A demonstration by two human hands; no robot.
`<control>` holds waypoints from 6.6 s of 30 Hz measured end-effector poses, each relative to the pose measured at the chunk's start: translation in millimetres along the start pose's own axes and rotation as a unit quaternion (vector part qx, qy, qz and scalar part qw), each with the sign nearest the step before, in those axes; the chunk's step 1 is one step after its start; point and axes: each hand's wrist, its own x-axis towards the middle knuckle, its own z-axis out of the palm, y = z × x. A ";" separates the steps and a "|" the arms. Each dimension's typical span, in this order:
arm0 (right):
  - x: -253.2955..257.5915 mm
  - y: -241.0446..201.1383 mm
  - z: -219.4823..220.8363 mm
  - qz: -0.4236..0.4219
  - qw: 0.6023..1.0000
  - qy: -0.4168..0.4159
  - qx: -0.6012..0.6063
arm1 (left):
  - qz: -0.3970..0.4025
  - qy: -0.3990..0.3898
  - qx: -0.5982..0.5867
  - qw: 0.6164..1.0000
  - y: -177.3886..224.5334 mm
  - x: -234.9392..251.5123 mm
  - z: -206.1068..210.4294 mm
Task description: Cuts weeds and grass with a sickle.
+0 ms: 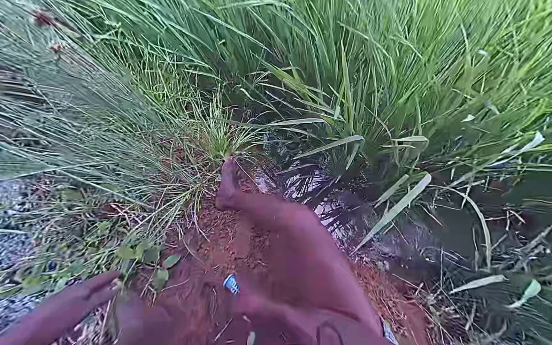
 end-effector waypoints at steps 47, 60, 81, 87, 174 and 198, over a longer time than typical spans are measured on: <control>97.5 -32.5 44.6 0.099 0.980 0.009 0.170 | 0.001 -0.007 -0.058 0.998 -11.2 5.2 -1.4; 53.3 -12.2 23.6 0.021 0.998 0.019 0.051 | 0.022 0.016 -0.037 0.999 -15.4 1.9 -0.7; 36.8 13.9 28.4 0.033 0.999 0.042 -0.003 | 0.012 0.043 -0.080 0.996 -13.7 -20.2 -4.9; 50.9 26.7 29.8 0.027 0.998 0.052 -0.001 | 0.014 0.056 -0.093 0.994 -27.3 -22.8 -1.7; 92.0 -4.5 51.6 0.182 0.915 -0.033 0.359 | -0.245 0.206 -0.173 0.931 -38.5 205.8 115.9; 57.9 -3.5 52.4 0.163 0.918 -0.015 0.361 | -0.235 0.274 -0.225 0.905 -51.3 175.7 115.2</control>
